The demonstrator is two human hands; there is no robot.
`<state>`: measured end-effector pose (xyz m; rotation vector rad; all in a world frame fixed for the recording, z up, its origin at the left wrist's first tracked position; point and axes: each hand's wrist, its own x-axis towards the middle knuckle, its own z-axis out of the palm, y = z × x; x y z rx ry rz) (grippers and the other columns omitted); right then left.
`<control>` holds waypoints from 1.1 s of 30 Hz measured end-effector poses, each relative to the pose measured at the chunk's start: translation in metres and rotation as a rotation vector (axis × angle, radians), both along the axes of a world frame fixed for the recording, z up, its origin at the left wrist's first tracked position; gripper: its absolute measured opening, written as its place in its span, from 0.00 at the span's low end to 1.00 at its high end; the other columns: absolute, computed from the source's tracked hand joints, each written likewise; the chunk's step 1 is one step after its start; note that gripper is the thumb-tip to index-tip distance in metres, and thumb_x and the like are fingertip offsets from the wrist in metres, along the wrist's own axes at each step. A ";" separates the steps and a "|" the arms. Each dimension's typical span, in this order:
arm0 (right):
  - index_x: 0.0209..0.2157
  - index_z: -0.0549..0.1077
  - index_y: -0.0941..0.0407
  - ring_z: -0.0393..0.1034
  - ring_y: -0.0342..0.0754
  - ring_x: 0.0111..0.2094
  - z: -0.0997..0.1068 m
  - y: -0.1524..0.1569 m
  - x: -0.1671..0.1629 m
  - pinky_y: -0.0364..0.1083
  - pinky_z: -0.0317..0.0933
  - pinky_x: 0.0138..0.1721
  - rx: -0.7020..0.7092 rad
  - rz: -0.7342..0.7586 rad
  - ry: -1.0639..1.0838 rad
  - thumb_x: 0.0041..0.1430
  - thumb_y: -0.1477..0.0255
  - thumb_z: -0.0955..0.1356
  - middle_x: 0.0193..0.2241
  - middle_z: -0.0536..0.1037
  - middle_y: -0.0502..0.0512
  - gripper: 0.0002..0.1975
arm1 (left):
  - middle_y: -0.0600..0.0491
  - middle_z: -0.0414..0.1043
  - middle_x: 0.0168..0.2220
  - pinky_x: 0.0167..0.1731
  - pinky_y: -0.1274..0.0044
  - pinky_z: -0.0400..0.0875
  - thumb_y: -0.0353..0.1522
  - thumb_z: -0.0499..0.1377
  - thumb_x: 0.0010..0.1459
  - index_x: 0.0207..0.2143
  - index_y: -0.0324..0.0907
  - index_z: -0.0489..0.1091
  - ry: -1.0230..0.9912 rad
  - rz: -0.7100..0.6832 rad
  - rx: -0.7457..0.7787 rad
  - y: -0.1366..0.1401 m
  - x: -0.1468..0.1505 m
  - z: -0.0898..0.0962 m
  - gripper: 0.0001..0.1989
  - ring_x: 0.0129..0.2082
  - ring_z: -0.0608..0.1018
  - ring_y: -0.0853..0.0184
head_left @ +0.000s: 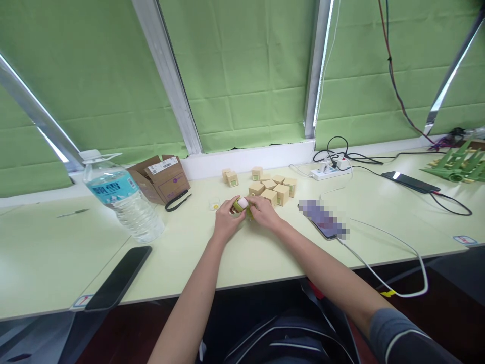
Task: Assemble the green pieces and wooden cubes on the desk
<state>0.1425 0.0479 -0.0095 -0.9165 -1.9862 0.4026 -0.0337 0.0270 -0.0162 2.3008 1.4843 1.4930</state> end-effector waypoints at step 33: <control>0.56 0.73 0.55 0.75 0.53 0.46 -0.002 -0.004 -0.006 0.52 0.68 0.51 -0.087 -0.058 0.183 0.58 0.64 0.71 0.47 0.81 0.58 0.24 | 0.43 0.65 0.61 0.63 0.60 0.61 0.28 0.60 0.56 0.56 0.44 0.70 -0.139 0.517 -0.058 0.030 -0.053 -0.014 0.24 0.62 0.68 0.53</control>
